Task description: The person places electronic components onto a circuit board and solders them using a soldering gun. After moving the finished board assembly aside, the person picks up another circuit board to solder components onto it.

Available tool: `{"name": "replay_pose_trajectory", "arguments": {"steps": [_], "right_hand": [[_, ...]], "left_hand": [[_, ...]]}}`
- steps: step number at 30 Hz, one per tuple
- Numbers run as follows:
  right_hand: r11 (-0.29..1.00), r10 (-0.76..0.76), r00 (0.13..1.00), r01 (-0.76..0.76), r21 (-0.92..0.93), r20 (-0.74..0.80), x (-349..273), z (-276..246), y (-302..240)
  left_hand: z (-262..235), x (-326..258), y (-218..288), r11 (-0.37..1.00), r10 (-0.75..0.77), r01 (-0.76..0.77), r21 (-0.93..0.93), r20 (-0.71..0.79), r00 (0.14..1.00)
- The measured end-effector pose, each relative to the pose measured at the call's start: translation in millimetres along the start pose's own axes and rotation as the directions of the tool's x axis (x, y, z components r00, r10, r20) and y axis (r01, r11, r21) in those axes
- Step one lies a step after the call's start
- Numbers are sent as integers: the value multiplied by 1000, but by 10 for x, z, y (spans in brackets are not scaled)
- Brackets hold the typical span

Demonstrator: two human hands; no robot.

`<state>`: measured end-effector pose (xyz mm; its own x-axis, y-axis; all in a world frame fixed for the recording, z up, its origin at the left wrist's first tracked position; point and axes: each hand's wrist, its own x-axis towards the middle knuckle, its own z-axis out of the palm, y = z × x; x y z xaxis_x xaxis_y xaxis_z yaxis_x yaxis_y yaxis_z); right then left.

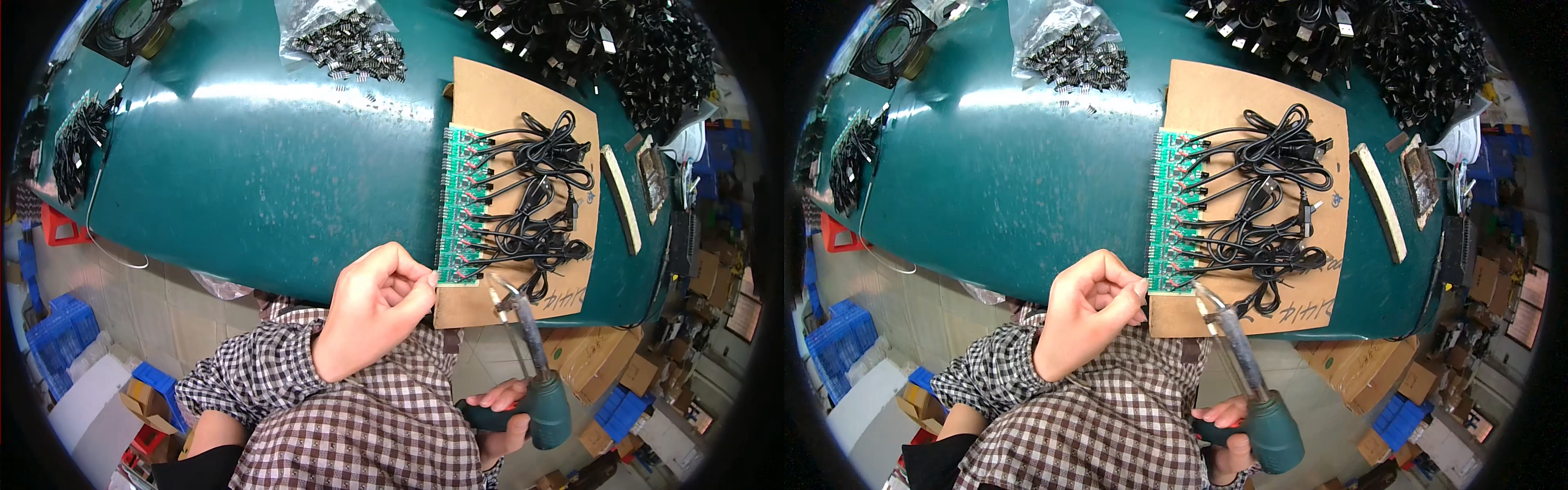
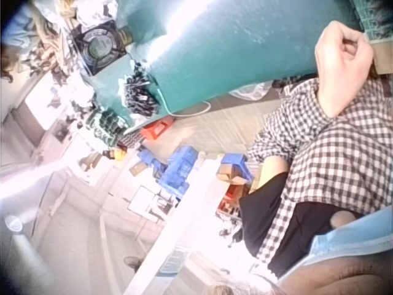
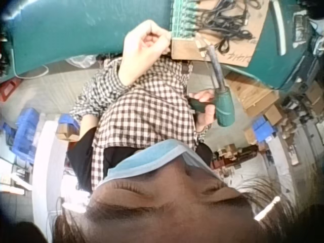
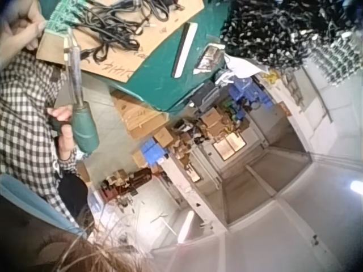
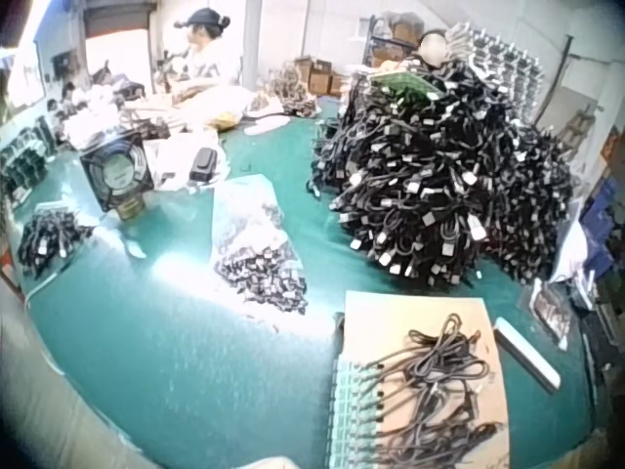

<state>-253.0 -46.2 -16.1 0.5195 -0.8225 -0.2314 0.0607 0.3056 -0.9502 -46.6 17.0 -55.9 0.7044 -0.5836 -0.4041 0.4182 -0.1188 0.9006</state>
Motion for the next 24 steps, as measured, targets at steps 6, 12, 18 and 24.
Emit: {"name": "replay_pose_trajectory", "arguments": {"steps": [6, 12, 18, 24], "right_hand": [[963, -128, 989, 143, 230, -77, 419, -54, -63], [911, -159, 980, 193, 363, -121, 845, -451, -225], [771, -70, 997, 83, 632, -45, 1131, -879, -233], [724, -24, 982, 146, 674, -187, 1577, -1221, -512]], "left_hand": [[-51, 4, 58, 999, -46, 47, -16, 59, 997], [-172, 142, 356, 1000, -25, 23, 20, 79, 997], [-16, 630, 572, 999, -29, 28, 44, 20, 999], [37, 738, 530, 887, 289, -251, 388, -39, 957]]}}
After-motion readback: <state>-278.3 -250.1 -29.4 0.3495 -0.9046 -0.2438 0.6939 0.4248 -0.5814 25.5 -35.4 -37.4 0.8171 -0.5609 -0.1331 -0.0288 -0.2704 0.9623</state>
